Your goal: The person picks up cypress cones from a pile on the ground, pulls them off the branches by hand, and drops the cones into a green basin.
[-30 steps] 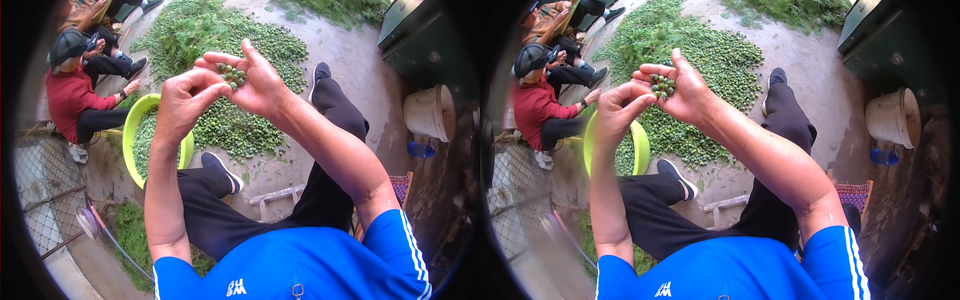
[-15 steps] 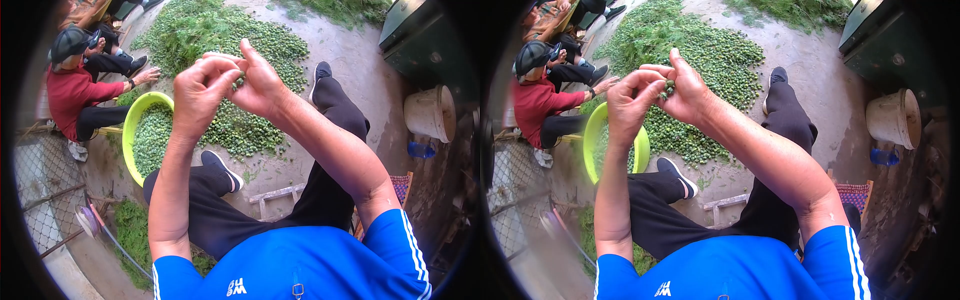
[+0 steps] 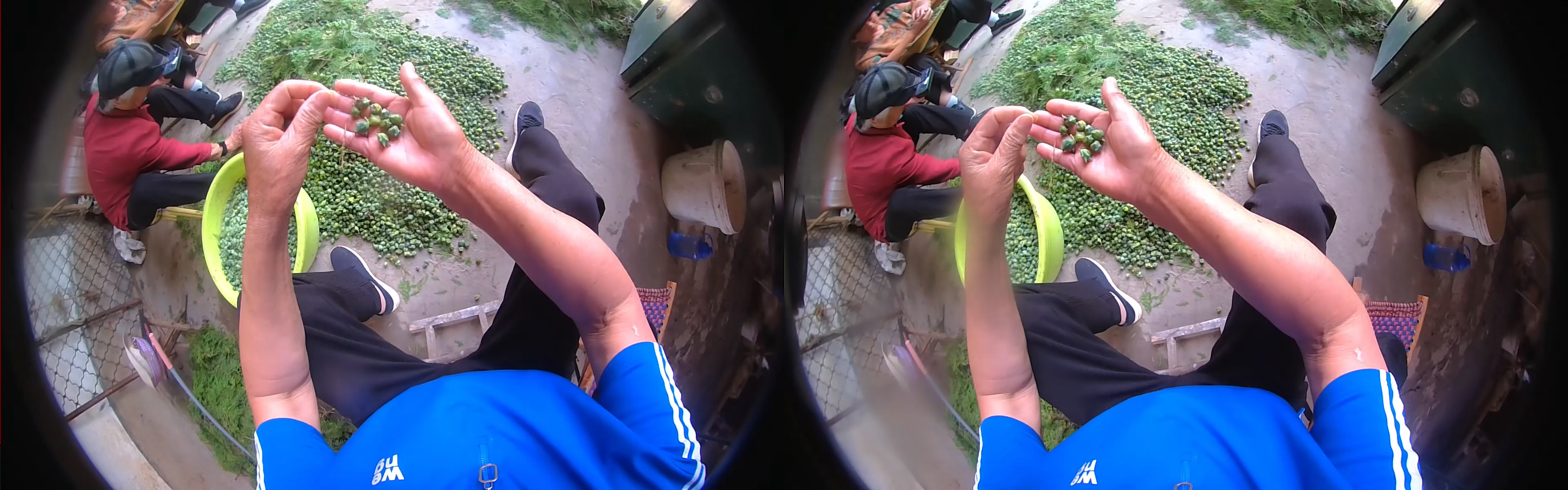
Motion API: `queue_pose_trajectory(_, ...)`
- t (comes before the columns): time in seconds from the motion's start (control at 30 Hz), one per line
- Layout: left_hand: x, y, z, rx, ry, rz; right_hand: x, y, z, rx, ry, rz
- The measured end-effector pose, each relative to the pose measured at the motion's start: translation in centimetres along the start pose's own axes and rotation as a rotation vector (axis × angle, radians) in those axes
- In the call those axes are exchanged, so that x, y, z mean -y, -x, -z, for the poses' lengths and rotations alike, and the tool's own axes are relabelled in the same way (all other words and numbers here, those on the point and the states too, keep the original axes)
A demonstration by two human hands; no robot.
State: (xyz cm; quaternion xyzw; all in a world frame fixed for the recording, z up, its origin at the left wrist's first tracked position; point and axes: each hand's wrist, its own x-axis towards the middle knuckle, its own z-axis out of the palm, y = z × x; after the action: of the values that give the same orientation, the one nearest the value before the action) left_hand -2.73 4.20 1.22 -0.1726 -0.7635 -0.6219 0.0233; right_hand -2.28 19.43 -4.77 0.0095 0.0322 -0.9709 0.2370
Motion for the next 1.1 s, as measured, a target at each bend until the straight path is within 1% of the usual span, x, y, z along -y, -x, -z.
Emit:
queue_pose_trajectory(0.13,1.1,0.0,0.6,-0.006,0.041,0.021,0.3,0.3,-0.4,-0.036,0.063,0.027)
queue_pose_trajectory(0.2,0.8,0.3,0.6,0.006,0.009,0.088,0.4,0.3,-0.4,-0.051,0.091,0.039)
queue_pose_trajectory(0.23,0.9,0.3,0.4,0.006,0.01,0.088,0.4,0.3,-0.3,-0.079,0.123,0.046)
queue_pose_trajectory(0.3,1.1,0.5,-0.5,0.092,-0.002,0.02,0.3,0.3,-0.4,-0.106,0.157,0.05)
queue_pose_trajectory(0.33,0.7,0.7,-1.3,0.087,0.074,0.04,0.2,0.2,-0.4,-0.13,0.151,0.043)
queue_pose_trajectory(0.37,1.0,0.7,-1.3,0.084,0.074,0.041,0.1,0.2,-0.4,-0.154,0.144,0.036)
queue_pose_trajectory(0.43,2.4,0.6,-1.5,0.117,0.02,0.054,0.1,0.1,-0.1,-0.133,0.137,0.037)
queue_pose_trajectory(0.5,3.4,0.8,-1.9,0.1,0.006,0.074,0.1,0.0,0.3,-0.113,0.13,0.039)
queue_pose_trajectory(0.57,3.6,0.9,-2.6,0.075,-0.16,0.079,-0.1,-0.2,0.5,-0.133,0.093,0.068)
queue_pose_trajectory(0.6,3.5,0.9,-3.1,0.015,-0.169,0.099,-0.1,-0.2,0.7,-0.134,0.093,0.07)
queue_pose_trajectory(0.63,3.6,0.9,-3.5,0.017,-0.168,0.1,-0.2,-0.2,0.8,-0.149,0.114,0.09)
queue_pose_trajectory(0.7,3.9,0.8,-4.2,-0.038,-0.36,0.119,-0.4,-0.5,1.4,-0.164,0.134,0.111)
queue_pose_trajectory(0.73,4.0,0.8,-4.7,-0.044,-0.451,0.038,-0.5,-0.8,1.9,-0.16,0.115,0.141)
queue_pose_trajectory(0.83,4.7,0.8,-5.8,-0.07,-0.489,0.002,-0.4,-1.6,3.0,-0.175,0.131,0.203)
queue_pose_trajectory(0.9,4.8,0.8,-6.3,-0.059,-0.459,0.039,-0.3,-1.8,3.4,-0.197,0.166,0.238)
queue_pose_trajectory(0.97,5.3,0.7,-6.7,-0.067,-0.418,0.097,-0.5,-1.8,3.5,-0.254,0.274,0.31)
queue_pose_trajectory(1.0,6.0,0.6,-6.8,-0.066,-0.417,0.098,-0.7,-1.7,3.5,-0.256,0.274,0.311)
queue_pose_trajectory(1.07,7.9,0.7,-7.3,-0.101,-0.254,0.136,-1.3,-1.5,3.2,-0.385,0.37,0.396)
queue_pose_trajectory(1.1,8.4,0.8,-7.5,-0.097,-0.245,0.134,-1.6,-1.5,3.3,-0.39,0.376,0.402)
